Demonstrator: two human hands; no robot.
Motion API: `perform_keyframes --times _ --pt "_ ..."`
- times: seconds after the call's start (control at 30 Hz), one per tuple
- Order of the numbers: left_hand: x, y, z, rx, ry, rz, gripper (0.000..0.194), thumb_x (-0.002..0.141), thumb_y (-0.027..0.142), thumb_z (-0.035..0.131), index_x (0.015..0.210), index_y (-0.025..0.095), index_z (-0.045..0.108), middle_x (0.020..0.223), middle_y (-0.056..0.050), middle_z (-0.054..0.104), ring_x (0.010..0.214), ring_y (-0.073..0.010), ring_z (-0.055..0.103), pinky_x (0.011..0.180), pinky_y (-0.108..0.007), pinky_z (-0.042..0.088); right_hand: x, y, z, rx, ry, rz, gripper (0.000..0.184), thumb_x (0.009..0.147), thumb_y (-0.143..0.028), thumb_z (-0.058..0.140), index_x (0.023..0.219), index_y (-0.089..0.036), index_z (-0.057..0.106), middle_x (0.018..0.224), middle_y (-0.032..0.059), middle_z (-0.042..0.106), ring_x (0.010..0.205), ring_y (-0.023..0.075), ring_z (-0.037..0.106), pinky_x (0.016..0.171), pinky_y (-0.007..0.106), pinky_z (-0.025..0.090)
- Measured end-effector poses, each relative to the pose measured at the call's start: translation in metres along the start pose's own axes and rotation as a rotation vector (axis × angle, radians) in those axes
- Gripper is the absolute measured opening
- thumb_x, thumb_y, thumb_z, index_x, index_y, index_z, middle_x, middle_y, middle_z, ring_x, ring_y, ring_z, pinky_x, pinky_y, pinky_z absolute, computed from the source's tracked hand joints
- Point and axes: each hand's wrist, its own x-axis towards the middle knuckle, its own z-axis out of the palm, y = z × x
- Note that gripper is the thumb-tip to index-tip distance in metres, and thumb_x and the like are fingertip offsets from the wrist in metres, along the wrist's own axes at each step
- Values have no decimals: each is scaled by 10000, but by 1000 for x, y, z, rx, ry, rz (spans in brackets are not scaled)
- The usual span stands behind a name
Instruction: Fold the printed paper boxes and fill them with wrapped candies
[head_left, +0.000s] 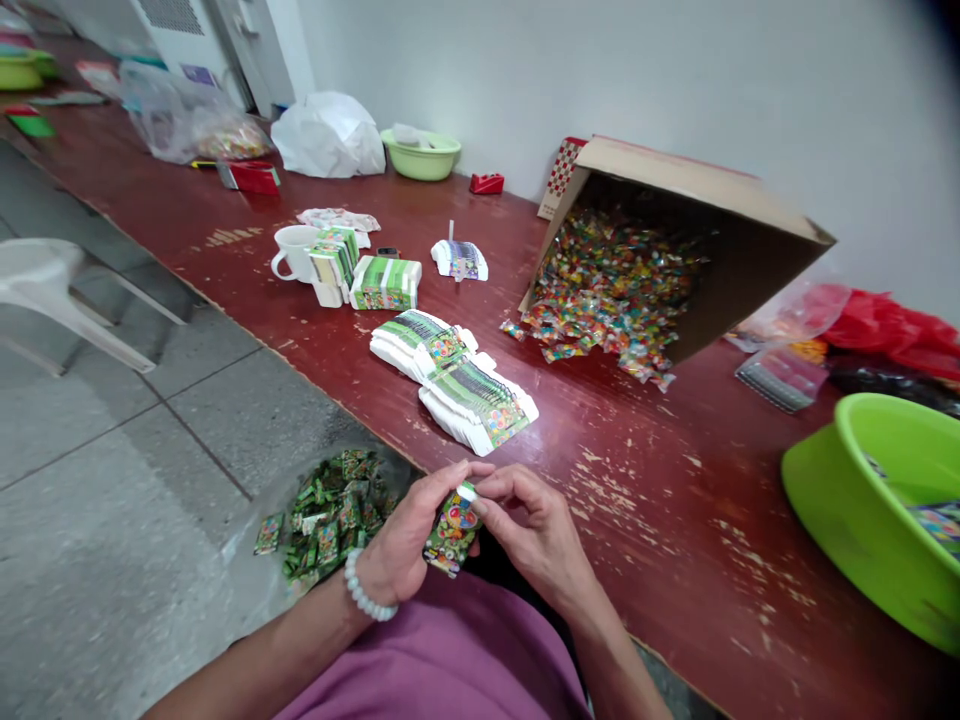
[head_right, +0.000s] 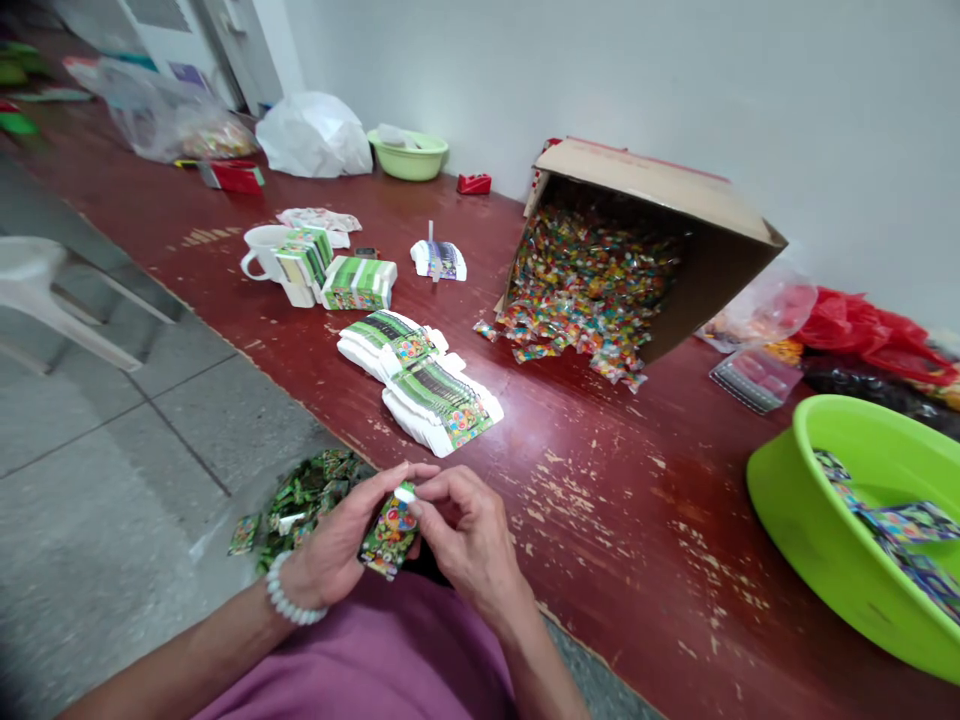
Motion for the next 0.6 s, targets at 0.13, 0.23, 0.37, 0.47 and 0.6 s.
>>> perform_keyframes --times 0.13,0.23,0.37,0.47,0.6 --pt "1 -2 -2 -26 -9 -27 419 930 476 555 1140 158 728 861 -71 752 533 -131 629 482 -247 555 6 2 6 141 38 99 170 816 -335 753 859 -198 662 1061 70 711 568 146 665 441 269 566" --pt "4 -3 -4 6 -24 -25 467 933 509 538 1196 163 709 795 -65 747 529 -135 625 468 -239 546 11 0 6 304 14 179 228 775 -356 788 770 -182 640 951 61 747 533 164 669 408 289 573" --pt "5 -3 -6 89 -26 7 471 909 513 584 1206 169 709 697 -34 722 512 -134 616 459 -225 533 15 -2 4 326 45 200 245 745 -350 813 730 -170 648 872 59 765 516 163 668 401 266 547" --pt "4 -1 -6 155 -32 18 474 898 521 600 1191 168 719 659 -22 703 516 -138 615 456 -223 525 16 -1 3 270 54 184 223 738 -322 818 705 -160 667 953 78 774 624 163 697 510 250 559" --pt "2 1 -7 189 -33 35 433 867 503 651 1117 164 754 722 -30 717 556 -138 618 459 -218 520 14 -2 -1 162 43 156 200 764 -326 796 707 -174 678 926 64 770 727 181 704 636 276 560"
